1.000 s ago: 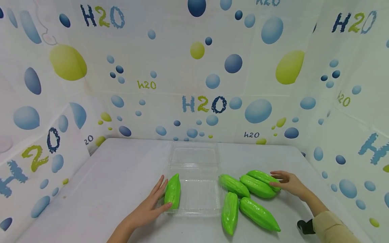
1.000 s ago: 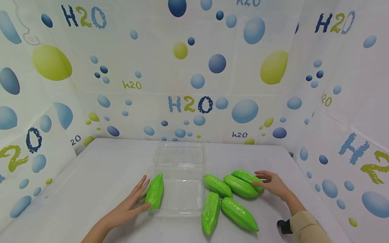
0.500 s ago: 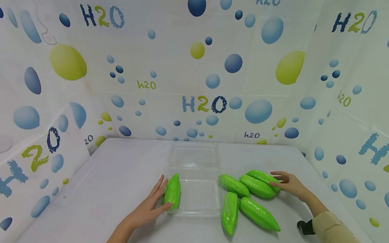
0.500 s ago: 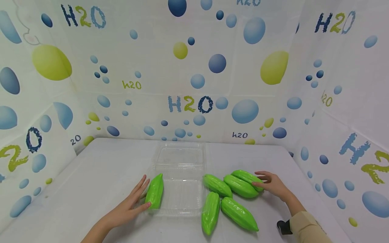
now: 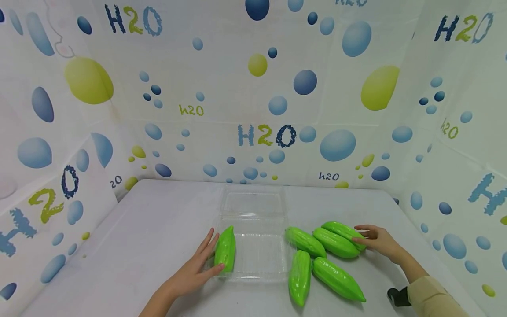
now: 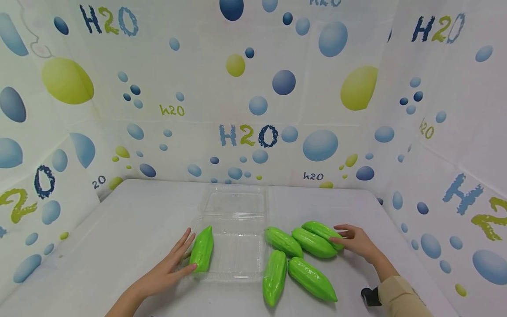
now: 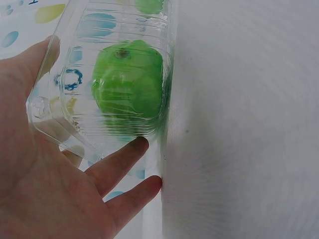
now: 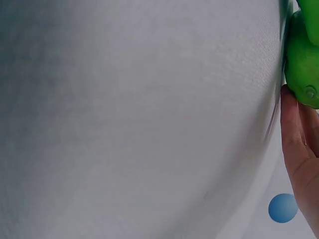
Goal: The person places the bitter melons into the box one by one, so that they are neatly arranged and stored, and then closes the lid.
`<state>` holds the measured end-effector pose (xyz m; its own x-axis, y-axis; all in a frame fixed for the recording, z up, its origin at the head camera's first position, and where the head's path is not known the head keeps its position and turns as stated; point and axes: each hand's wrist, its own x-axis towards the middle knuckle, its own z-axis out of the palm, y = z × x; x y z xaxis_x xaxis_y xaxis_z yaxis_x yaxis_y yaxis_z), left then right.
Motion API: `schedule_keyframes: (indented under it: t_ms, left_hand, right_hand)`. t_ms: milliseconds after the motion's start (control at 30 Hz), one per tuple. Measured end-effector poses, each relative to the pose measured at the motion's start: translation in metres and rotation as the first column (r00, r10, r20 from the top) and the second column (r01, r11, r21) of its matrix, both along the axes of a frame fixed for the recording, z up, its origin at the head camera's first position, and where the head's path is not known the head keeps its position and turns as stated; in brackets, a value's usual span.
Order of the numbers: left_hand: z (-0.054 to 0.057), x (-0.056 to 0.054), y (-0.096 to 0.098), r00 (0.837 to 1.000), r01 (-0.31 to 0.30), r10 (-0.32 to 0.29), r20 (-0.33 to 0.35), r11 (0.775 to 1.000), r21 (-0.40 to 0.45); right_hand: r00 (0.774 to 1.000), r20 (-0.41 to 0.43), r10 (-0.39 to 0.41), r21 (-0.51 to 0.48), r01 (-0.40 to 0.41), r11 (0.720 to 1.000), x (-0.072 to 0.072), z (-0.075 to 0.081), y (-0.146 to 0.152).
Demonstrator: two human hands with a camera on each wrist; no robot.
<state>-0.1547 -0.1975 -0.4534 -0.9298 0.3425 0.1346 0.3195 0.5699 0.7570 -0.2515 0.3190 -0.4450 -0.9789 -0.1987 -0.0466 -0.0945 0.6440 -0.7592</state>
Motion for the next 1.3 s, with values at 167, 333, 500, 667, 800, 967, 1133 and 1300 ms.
schedule_keyframes:
  t_ms: [167,333,500,667,800,967,1133,1300]
  left_hand:
    - [0.000,0.000,0.000,1.000,-0.004,0.004,-0.004,1.000,-0.006]
    - [-0.001,0.000,0.000,1.000,-0.004,0.004,-0.009,1.000,-0.004]
    - [-0.002,0.000,0.000,1.000,0.002,-0.002,-0.009,1.000,0.002]
    - [-0.001,0.000,0.000,1.000,0.003,-0.003,-0.009,1.000,0.005]
    - [-0.001,0.000,0.000,1.000,0.006,-0.006,-0.010,1.000,0.010]
    - [-0.002,0.000,-0.001,1.000,0.010,-0.010,-0.013,1.000,0.014]
    - [-0.002,0.000,-0.001,1.000,0.007,-0.007,-0.013,1.000,0.007]
    - [-0.002,0.000,-0.001,1.000,0.002,-0.002,-0.011,1.000,0.000]
  right_hand:
    - [1.000,0.000,-0.027,0.026,0.027,0.999,0.000,0.000,0.000]
    - [0.999,-0.011,-0.054,0.060,0.054,0.997,0.002,0.002,0.000]
    - [0.997,-0.019,-0.075,0.072,0.076,0.995,0.002,0.005,0.002]
    - [0.997,-0.026,-0.073,0.054,0.075,0.996,0.001,0.009,0.004]
    - [0.996,-0.040,-0.075,0.041,0.077,0.996,0.000,0.014,0.005]
    - [0.995,-0.074,-0.068,0.045,0.071,0.996,0.000,0.021,0.005]
    - [0.994,-0.096,-0.055,0.036,0.059,0.998,0.000,0.029,0.004]
    - [0.994,-0.109,-0.032,0.018,0.034,0.999,-0.001,0.037,-0.002]
